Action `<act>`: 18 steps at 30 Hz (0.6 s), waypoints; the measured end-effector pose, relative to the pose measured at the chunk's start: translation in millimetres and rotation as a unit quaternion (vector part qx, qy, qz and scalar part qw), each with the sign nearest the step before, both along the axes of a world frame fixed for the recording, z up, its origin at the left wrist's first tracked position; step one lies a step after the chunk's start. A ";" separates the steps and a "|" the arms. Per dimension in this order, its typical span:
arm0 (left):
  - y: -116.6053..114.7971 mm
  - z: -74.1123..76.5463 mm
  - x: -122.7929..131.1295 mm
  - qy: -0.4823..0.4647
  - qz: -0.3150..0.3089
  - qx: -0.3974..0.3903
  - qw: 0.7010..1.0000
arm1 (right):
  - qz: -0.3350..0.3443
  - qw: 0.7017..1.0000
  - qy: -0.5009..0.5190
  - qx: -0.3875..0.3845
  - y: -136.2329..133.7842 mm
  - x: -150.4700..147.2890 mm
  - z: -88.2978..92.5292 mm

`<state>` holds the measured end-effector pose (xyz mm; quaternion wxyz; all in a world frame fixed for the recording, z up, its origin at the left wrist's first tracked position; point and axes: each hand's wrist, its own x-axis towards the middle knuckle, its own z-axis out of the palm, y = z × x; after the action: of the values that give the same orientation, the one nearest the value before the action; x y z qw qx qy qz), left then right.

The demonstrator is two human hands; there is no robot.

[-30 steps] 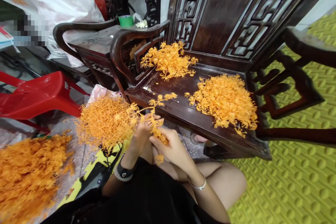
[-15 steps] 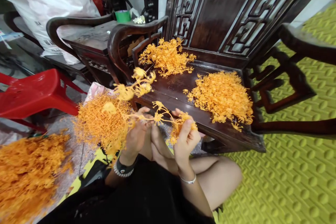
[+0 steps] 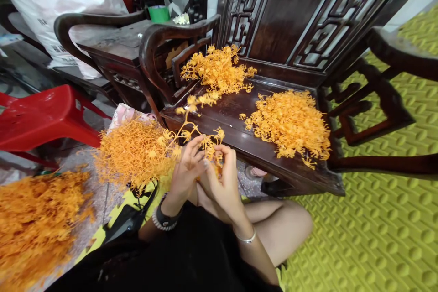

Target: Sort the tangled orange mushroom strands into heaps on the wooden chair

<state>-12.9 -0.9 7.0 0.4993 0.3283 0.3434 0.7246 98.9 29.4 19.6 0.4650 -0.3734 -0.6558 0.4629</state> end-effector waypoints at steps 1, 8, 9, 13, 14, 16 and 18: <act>0.0 -1.1 -0.8 0.024 0.029 -0.020 0.999 | 0.020 0.999 0.018 -0.017 -0.6 -0.1 -2.7; -0.4 -6.3 -18.0 0.068 0.053 -0.001 0.996 | 0.117 0.931 0.176 -0.296 5.6 -3.3 -14.3; -2.0 -5.6 -20.3 0.053 0.043 0.000 0.998 | 0.122 0.934 0.169 -0.289 6.7 -4.2 -14.3; -12.9 2.6 -29.3 -0.038 0.002 -0.044 0.998 | 0.103 0.947 0.162 -0.259 9.8 -5.5 -7.3; -16.1 5.9 -31.6 -0.064 -0.034 -0.069 0.995 | 0.098 0.939 0.169 -0.281 10.4 -5.2 -4.2; -22.1 12.6 -35.3 -0.114 -0.113 -0.124 0.979 | 0.114 0.914 0.182 -0.345 12.0 -3.9 2.5; -26.6 18.2 -38.2 -0.157 -0.172 -0.164 0.959 | 0.171 0.886 0.179 -0.392 14.8 -1.1 9.0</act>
<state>-51.2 -27.5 25.2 0.7108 0.1779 0.3131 0.6042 97.8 44.3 28.6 0.3037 -0.3181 -0.3801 0.8137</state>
